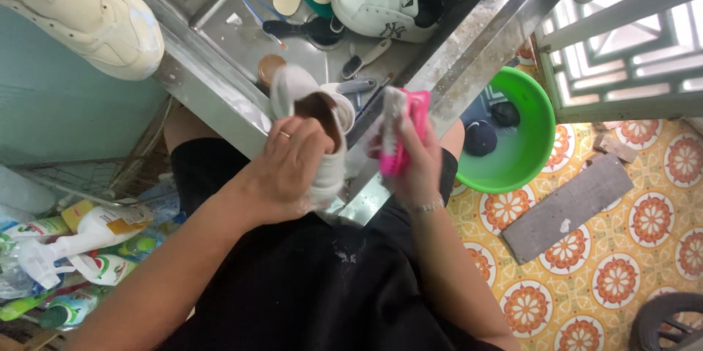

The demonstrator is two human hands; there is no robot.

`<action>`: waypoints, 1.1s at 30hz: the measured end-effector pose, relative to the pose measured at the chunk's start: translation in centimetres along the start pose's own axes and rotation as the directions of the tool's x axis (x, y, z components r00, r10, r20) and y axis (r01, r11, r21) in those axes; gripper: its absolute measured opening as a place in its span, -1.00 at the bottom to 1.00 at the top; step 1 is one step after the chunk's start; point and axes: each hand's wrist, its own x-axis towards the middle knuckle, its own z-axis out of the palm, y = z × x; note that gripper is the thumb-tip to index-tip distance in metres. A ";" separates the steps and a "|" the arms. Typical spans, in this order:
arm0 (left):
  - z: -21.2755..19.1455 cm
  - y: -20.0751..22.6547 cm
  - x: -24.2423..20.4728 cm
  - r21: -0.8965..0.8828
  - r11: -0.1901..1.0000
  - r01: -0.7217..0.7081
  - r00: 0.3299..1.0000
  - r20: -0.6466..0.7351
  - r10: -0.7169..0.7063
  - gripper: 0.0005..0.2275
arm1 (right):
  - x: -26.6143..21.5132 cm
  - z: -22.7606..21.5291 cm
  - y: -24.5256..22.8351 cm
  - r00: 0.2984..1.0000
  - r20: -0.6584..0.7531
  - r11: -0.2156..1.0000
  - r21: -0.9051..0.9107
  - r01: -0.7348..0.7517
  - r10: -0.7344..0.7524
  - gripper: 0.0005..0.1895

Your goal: The recorder is cleaning a pair of white leather loafers at a sink using a brush, cloth, and cleaning solution.

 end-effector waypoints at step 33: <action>-0.1 6.9 4.8 -0.310 0.914 0.263 0.948 -0.091 -0.304 -0.34 | -10.3 6.0 -7.8 0.664 0.485 0.075 -0.774 0.629 -0.569 -0.58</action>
